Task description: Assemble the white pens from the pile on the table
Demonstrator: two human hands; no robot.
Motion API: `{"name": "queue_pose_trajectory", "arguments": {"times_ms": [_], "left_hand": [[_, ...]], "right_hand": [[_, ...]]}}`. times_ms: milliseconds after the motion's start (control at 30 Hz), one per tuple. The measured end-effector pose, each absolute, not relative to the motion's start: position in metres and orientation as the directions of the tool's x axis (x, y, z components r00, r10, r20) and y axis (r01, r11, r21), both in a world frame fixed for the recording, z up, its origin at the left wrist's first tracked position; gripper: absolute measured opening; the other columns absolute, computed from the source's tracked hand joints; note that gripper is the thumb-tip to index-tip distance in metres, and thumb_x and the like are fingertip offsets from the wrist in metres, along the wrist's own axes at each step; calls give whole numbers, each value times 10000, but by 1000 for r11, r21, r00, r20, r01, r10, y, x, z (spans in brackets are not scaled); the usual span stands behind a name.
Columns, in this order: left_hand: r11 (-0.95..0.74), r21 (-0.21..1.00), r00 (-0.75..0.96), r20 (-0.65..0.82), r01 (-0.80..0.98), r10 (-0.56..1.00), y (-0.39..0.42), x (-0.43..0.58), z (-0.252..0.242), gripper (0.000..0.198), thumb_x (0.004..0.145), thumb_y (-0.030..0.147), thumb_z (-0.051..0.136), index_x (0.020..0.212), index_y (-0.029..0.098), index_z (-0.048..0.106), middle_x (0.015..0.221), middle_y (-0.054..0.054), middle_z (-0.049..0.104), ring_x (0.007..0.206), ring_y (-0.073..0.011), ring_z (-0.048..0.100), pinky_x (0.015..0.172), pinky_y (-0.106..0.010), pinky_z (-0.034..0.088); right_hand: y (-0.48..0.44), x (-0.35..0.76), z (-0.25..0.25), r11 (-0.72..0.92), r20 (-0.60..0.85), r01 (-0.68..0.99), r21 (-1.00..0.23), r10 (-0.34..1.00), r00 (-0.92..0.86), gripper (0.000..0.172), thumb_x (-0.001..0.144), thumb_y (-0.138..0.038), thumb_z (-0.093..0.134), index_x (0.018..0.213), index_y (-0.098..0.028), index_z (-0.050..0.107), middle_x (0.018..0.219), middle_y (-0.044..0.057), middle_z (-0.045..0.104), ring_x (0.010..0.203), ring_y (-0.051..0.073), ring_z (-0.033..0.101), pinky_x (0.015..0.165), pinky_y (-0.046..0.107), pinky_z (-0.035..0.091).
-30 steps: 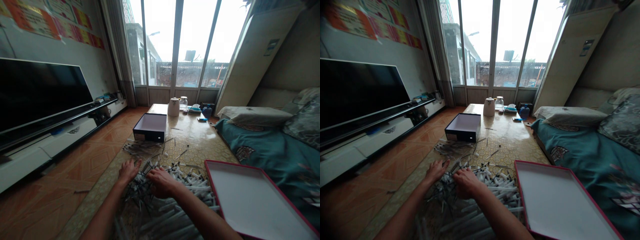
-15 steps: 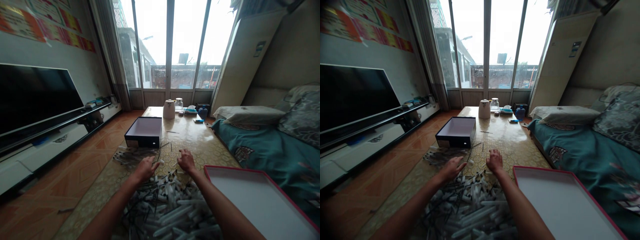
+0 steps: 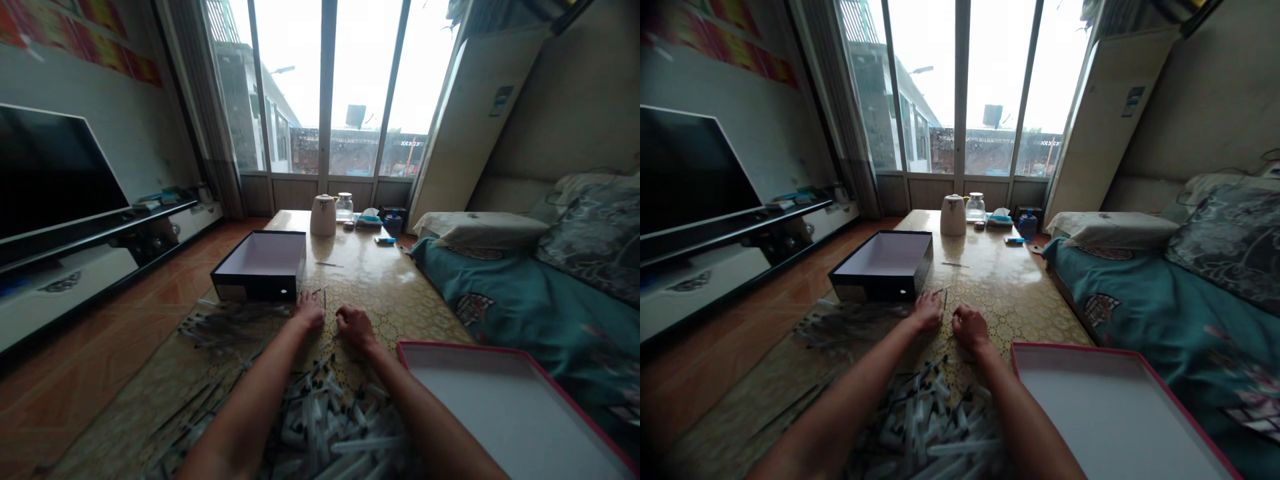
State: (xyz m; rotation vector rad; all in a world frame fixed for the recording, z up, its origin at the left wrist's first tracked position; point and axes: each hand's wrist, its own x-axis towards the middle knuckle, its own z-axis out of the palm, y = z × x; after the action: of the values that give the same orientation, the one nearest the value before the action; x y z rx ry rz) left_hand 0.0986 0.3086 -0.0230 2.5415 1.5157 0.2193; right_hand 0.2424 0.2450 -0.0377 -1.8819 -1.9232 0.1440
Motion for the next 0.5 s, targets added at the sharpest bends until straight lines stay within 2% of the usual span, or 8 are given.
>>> {"name": "queue_pose_trajectory", "arguments": {"times_ms": [100,167,233,333,500], "left_hand": [[-456,229,454,63,860,889,303,99,-20,427,791,145,354,1191,114,497,1191,-170,521,1140,-271,444,944,-371,319],[-467,226,461,81,855,884,301,99,-18,460,785,106,352,1229,153,464,1231,-128,504,1162,-223,424,961,-313,302],[-457,215,450,81,863,889,299,99,-19,494,775,102,374,1267,122,417,1297,-147,450,1216,-236,366,993,-330,263],[-456,201,459,37,867,888,294,98,-23,461,780,164,410,1230,71,448,1302,-198,439,1220,-283,362,994,-389,255],[-546,205,560,-12,812,828,255,80,-15,379,808,268,419,1159,181,531,1260,-136,495,1167,-262,423,954,-374,310]], "right_hand": [[249,248,-34,64,242,916,-396,970,37,326,839,-155,341,1035,-177,602,1036,63,624,1003,169,532,883,255,367],[257,249,-33,64,239,912,-405,970,39,410,818,-108,332,1176,-146,528,1168,81,567,1116,174,465,953,271,318],[265,247,-33,76,213,910,-407,977,14,507,791,-85,352,1289,-137,428,1283,84,488,1208,178,385,1003,296,269],[271,240,-37,117,122,910,-398,990,-73,541,793,-160,418,1333,-176,381,1360,63,416,1265,189,323,1033,338,236],[241,230,-38,195,4,908,-372,978,-209,547,843,-383,437,1331,-143,383,1418,119,310,1322,237,211,1059,409,175]]}}
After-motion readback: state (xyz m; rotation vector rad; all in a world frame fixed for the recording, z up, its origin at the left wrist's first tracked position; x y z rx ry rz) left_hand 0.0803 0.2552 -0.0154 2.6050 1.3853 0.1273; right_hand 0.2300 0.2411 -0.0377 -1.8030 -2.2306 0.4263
